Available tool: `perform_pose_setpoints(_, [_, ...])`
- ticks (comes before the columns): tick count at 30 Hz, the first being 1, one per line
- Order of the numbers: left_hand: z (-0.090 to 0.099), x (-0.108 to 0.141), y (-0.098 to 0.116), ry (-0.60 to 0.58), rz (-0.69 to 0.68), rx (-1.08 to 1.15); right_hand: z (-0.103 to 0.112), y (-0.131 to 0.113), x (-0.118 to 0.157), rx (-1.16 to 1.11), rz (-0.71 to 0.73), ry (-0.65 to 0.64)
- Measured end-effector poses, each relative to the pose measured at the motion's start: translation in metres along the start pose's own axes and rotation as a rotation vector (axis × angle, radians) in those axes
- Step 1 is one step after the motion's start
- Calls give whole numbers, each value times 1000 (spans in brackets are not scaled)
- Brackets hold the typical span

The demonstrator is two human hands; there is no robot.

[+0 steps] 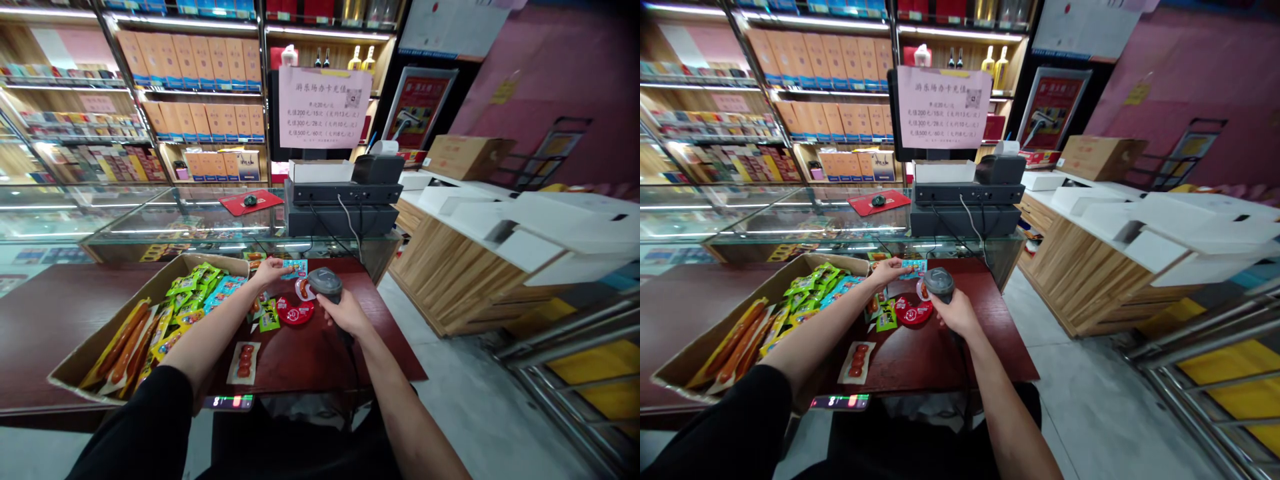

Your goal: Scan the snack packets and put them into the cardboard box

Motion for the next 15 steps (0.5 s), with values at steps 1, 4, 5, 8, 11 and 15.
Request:
perform_pose_setpoints(1, [0, 0, -1, 2, -4, -5, 0, 0, 0, 3, -2, -1])
perform_pose_setpoints(4, [1, -1, -1, 3, 7, -13, 0, -4, 3, 13, -12, -24])
perform_pose_setpoints(5, [3, -1, 1, 5, 21, -10, 0, -7, 4, 16, -16, -39])
perform_pose_setpoints(8, [20, 1, 12, 6, 86, 66, -2, -19, 6, 23, -18, -94])
perform_pose_setpoints(11, [58, 10, 30, -8, 142, 143, -7, -31, 3, 41, 13, -147])
perform_pose_setpoints(15, [127, 37, 49, 46, 212, 98, -24, -44, -8, 50, 86, -183])
Point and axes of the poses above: each hand's wrist, its own x-axis away from the middle knuckle, its own z-axis out of the back of the hand, y = z × x, the point moved 4 cm from there along -x, towards the middle knuckle, and after that the axes turned 2 degrees about -z, right-handed, at the moved point
